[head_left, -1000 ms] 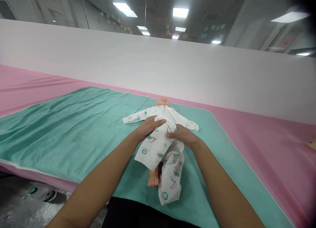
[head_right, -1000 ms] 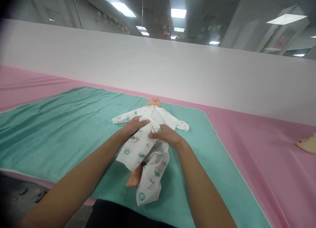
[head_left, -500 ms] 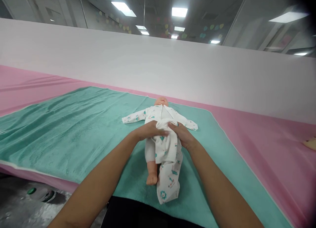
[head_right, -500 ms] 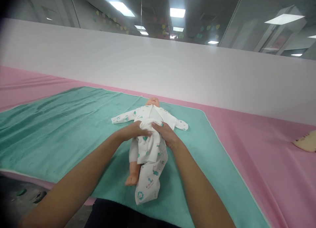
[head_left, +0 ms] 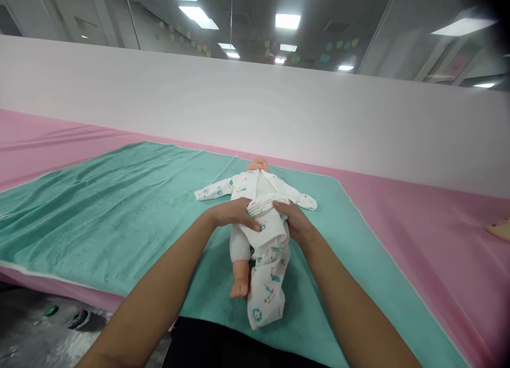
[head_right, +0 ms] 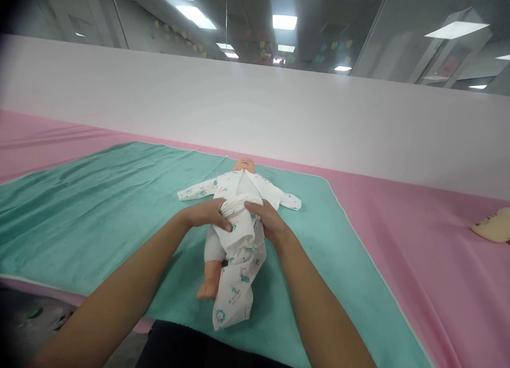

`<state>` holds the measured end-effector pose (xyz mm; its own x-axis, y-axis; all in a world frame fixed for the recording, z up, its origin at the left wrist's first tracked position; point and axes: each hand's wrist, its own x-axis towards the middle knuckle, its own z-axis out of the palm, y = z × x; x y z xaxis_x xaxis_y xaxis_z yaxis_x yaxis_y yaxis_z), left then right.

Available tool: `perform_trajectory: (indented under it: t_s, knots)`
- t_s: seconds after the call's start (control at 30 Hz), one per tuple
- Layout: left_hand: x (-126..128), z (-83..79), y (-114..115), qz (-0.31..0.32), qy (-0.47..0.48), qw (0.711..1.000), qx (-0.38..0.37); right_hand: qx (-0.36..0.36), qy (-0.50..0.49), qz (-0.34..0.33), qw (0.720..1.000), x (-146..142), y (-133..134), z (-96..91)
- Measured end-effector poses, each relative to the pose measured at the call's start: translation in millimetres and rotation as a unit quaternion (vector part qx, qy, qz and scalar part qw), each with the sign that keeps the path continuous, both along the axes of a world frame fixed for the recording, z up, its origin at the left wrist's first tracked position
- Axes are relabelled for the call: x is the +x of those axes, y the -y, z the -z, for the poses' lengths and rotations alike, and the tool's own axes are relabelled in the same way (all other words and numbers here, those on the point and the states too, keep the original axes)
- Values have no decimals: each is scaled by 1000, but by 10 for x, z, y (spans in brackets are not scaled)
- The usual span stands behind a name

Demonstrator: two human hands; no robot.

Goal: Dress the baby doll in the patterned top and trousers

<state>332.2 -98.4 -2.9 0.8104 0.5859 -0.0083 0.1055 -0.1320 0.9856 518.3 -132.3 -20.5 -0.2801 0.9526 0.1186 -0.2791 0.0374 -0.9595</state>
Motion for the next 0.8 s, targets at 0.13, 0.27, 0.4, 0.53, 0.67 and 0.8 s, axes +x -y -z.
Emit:
perform_trajectory:
  t_s: [0.13, 0.27, 0.4, 0.53, 0.67, 0.8]
  knots:
    - [31, 69, -34, -86, 187, 976, -69, 2, 126, -90, 988, -2, 37, -65]
    - [97, 93, -31, -97, 237, 961, -109, 0, 167, -88, 982, -41, 74, -124]
    - [129, 0, 218, -145, 207, 962, -104, 11, 136, -35, 990, -38, 66, -116]
    - [117, -39, 697, -280, 91, 955, -11, 125, 298, -90, 942, 5, 57, -114]
    - [188, 15, 1109, -361, -67, 918, 147, 202, 403, -197, 871, 24, 103, -118]
    - [340, 121, 1269, -402, -183, 851, 286, 214, 391, -224, 866, 40, 153, -123]
